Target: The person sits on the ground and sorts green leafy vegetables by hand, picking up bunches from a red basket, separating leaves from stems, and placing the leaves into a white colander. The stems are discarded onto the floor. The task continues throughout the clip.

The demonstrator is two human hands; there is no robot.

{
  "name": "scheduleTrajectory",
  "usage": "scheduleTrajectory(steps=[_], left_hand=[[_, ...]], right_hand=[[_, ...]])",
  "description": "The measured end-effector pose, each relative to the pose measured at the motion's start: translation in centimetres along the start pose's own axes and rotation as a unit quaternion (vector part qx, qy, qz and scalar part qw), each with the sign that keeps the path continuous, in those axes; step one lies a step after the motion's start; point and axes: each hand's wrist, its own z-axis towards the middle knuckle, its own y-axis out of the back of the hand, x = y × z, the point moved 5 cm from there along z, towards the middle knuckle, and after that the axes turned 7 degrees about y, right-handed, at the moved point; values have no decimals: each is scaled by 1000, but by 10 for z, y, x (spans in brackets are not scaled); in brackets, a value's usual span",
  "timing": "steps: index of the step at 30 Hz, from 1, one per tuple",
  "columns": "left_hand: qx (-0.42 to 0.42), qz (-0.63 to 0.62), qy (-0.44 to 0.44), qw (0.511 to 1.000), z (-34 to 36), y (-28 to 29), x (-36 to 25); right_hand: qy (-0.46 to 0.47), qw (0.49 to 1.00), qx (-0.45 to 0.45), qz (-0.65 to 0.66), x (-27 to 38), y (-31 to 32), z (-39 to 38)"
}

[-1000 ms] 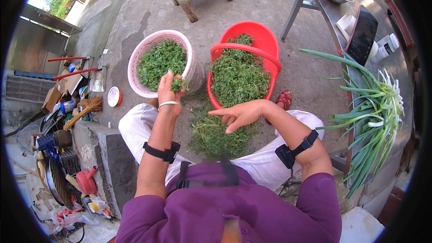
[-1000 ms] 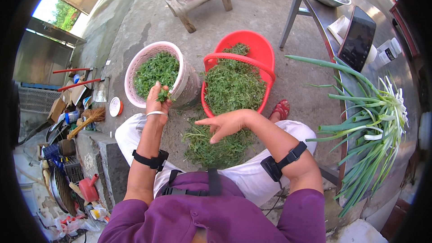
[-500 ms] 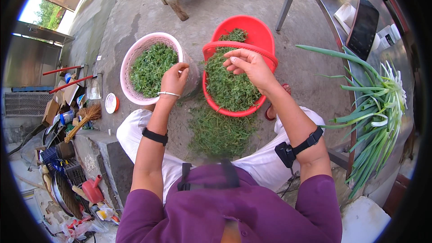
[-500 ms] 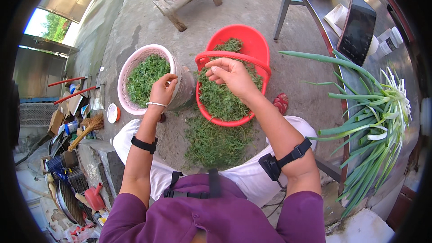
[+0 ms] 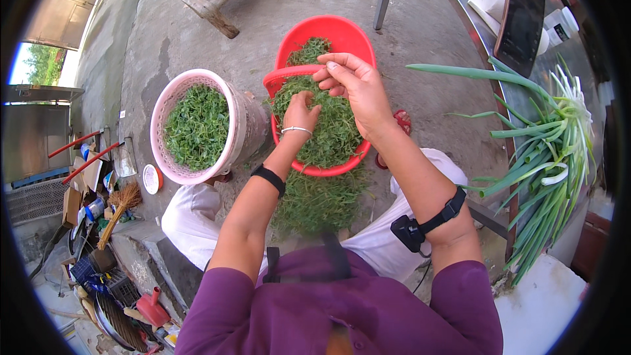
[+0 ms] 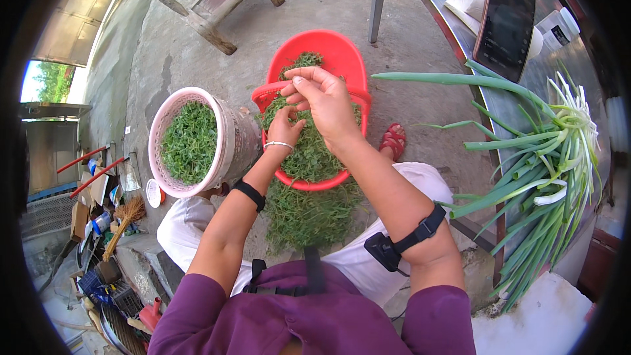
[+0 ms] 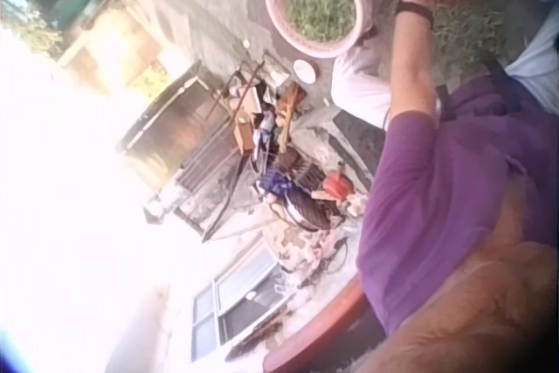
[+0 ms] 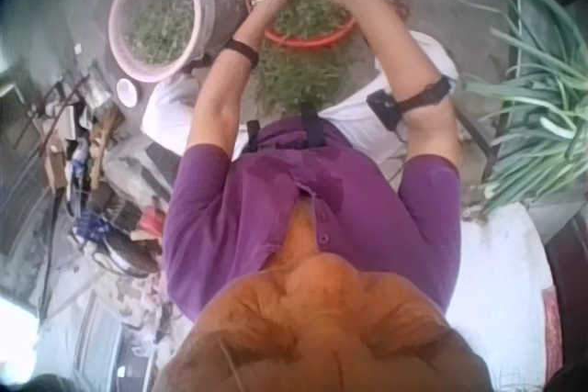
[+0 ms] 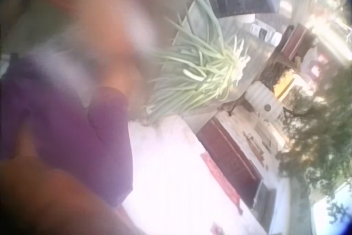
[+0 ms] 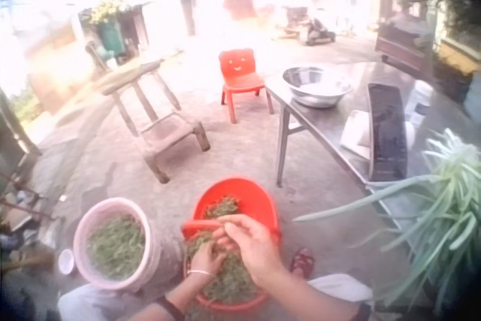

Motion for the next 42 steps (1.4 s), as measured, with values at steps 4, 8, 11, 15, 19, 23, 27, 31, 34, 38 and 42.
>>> scheduleTrajectory(steps=[4,8,11,15,19,23,27,31,34,38,42], left_hand=[[-61,182,-125,973,7,-25,-32],[99,293,-209,928,4,-47,-32],[120,96,-149,977,-5,-23,-18],[12,-103,-187,977,-27,22,-7],[109,-443,31,890,-34,36,13],[100,-532,63,838,-44,55,1],[63,-607,122,782,-57,84,-6],[44,-689,88,718,-67,119,-20],[10,-721,69,689,-77,141,-33],[-19,-782,45,622,-95,165,-50],[-21,-808,37,588,-116,172,-56]], right_hand=[[-3,1000,-6,23,1,4,0],[-1,1000,-6,19,4,7,-1],[1,1000,-19,18,8,11,-2],[6,1000,-14,21,10,11,-4],[-4,1000,-4,-6,3,11,-6],[-28,999,7,-34,-11,13,-6],[-40,998,-29,-30,-27,19,-5],[-108,991,-44,-64,-50,27,-10],[-199,973,29,-110,-70,24,-21],[-182,973,108,-93,-72,6,-30],[-186,945,217,160,-53,-24,-43]])
